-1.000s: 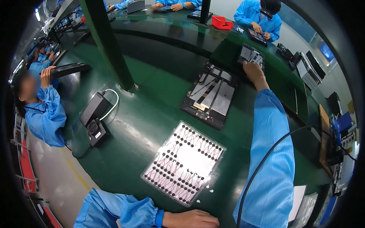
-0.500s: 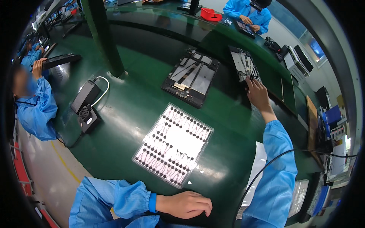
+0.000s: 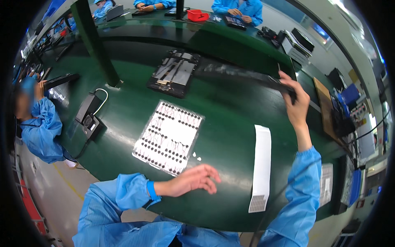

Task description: Assembling electronic components into a tablet housing on a factory production line.

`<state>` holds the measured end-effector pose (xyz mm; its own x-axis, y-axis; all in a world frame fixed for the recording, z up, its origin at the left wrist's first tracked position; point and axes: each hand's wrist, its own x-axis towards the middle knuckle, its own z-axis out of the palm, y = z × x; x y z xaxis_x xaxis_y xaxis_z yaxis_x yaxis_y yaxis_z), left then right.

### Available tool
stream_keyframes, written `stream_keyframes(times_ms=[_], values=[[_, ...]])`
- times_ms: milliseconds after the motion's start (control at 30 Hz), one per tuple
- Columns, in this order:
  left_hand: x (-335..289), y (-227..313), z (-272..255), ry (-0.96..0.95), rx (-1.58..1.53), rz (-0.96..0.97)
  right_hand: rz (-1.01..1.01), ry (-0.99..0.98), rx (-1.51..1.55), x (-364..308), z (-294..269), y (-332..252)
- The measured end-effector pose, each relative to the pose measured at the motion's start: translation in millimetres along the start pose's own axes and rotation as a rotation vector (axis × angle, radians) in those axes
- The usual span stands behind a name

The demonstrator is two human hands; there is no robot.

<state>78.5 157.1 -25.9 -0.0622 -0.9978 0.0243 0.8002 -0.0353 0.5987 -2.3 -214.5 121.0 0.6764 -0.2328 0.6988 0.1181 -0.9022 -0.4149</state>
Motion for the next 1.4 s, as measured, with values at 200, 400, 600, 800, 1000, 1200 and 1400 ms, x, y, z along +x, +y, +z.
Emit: stream_keyframes(times_ms=[200,400,600,800,1000,1200,1400], values=[[25,15,8,0.323,-0.414,-0.278,0.267,-0.178,0.449,-124,-66,-31],[17,4,6,0.292,0.105,-0.234,0.413,-0.105,0.593,-159,-31,-48],[18,-9,17,0.37,0.787,0.231,0.284,-0.229,0.041,-221,-22,-16],[20,-2,34,0.432,1.085,0.142,0.191,-0.121,-0.275,-237,-8,-20],[7,-4,48,0.474,1.424,0.064,0.215,-0.188,-0.528,-238,-9,-39],[-2,-7,70,0.555,2.128,-0.126,0.142,0.065,-0.429,-241,-7,-39],[47,-10,117,-0.081,2.111,0.08,0.378,0.133,-0.025,-242,-23,-31]])
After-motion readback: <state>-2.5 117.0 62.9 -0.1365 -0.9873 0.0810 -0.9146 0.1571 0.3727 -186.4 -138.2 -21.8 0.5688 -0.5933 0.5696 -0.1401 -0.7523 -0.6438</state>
